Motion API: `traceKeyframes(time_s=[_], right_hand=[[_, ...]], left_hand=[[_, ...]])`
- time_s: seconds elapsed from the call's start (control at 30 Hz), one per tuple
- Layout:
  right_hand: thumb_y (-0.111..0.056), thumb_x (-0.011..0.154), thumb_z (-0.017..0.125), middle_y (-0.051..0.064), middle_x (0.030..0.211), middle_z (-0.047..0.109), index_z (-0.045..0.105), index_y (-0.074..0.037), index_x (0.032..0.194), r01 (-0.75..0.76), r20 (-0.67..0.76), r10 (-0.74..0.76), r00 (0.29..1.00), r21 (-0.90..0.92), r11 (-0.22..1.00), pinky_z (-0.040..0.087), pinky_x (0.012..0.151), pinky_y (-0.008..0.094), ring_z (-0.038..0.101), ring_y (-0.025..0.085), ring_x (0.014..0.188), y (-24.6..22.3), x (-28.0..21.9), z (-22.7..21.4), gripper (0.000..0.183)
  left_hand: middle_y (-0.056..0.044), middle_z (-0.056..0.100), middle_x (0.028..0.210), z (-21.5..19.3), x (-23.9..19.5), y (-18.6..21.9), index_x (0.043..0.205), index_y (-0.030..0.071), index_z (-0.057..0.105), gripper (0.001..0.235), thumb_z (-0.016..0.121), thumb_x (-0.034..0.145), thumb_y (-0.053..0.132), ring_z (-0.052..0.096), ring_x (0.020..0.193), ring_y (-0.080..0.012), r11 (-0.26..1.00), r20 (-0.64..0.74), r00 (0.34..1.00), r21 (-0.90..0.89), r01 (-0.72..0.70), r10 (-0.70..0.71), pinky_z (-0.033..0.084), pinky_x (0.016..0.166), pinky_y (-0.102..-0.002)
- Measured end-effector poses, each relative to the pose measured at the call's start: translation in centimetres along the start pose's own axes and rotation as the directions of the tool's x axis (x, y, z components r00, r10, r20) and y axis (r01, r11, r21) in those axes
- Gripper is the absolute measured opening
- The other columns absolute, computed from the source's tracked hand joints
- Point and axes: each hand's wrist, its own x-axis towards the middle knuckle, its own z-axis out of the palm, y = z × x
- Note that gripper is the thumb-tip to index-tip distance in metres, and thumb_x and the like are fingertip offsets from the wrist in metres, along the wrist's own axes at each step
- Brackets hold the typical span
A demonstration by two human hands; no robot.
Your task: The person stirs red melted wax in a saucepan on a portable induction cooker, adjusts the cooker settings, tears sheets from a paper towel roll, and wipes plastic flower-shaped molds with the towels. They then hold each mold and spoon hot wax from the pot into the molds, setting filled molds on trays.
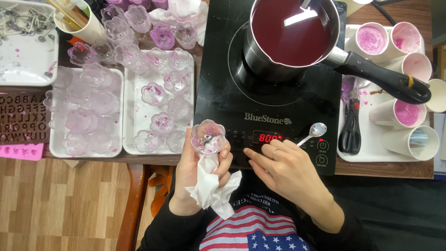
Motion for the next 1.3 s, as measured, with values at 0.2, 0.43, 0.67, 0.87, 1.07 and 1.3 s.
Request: traceKeyframes(time_s=[0.2,0.43,0.67,0.87,1.07,1.3], right_hand=[[-0.018,0.085,0.073,0.000,0.074,0.058,0.077,-0.005,0.109,0.052,0.001,-0.052,0.999,-0.030,0.998,0.045,0.064,0.033,0.056,0.017,0.070,-0.9,0.9,0.5,0.027],[-0.014,0.078,0.073,0.000,0.079,0.059,0.074,-0.003,0.110,0.142,0.043,-0.140,0.989,-0.048,0.989,0.045,0.069,0.032,0.057,0.017,0.078,-1.0,1.8,1.8,0.034],[-0.013,0.076,0.073,0.001,0.079,0.058,0.074,-0.006,0.109,0.144,0.093,-0.143,0.985,-0.001,0.990,0.044,0.069,0.033,0.057,0.018,0.079,-1.2,2.6,0.9,0.034],[-0.011,0.083,0.075,0.003,0.076,0.056,0.075,-0.003,0.114,0.086,-0.091,-0.077,0.993,0.103,0.991,0.047,0.062,0.035,0.057,0.019,0.070,0.3,1.5,-3.6,0.031],[-0.025,0.107,0.047,0.013,0.096,0.066,0.067,0.004,0.116,0.016,-0.316,0.072,0.946,0.266,0.964,0.051,0.069,0.032,0.064,0.022,0.081,0.8,0.2,-8.7,0.037],[-0.045,0.124,0.028,0.015,0.095,0.064,0.069,0.006,0.100,-0.014,-0.649,0.077,0.757,0.102,0.995,0.040,0.069,0.029,0.054,0.020,0.080,5.1,1.0,-11.5,0.069]], left_hand=[[-0.005,0.049,0.082,-1.2,0.1,-0.1,0.101,0.001,0.053,0.073,0.024,0.109,0.068,0.040,0.053,-0.0107,1.000,0.091,0.996,-0.011,0.003,-0.002,0.032,0.045,-0.026],[-0.006,0.049,0.083,0.0,0.2,0.7,0.100,0.002,0.053,0.072,0.024,0.108,0.067,0.040,0.053,-0.0113,1.000,0.061,0.998,-0.004,-0.003,0.003,0.031,0.043,-0.026],[-0.008,0.050,0.090,0.8,0.2,2.0,0.114,0.010,0.052,0.059,0.027,0.106,0.062,0.041,0.053,-0.0111,0.997,-0.046,0.996,-0.013,-0.077,0.077,0.030,0.041,-0.025],[-0.008,0.049,0.090,1.2,0.8,2.6,0.119,0.013,0.051,0.055,0.027,0.107,0.060,0.040,0.054,-0.0111,0.993,-0.033,0.992,0.007,-0.119,0.119,0.029,0.041,-0.025],[-0.008,0.049,0.089,1.9,1.9,2.2,0.115,0.012,0.052,0.059,0.027,0.104,0.064,0.040,0.053,-0.0117,0.999,-0.012,0.999,-0.018,-0.035,0.035,0.030,0.041,-0.026],[-0.005,0.048,0.077,2.9,3.3,2.4,0.100,0.002,0.053,0.073,0.027,0.107,0.070,0.039,0.052,-0.0124,0.997,0.121,0.989,-0.001,0.079,-0.078,0.032,0.045,-0.028]])
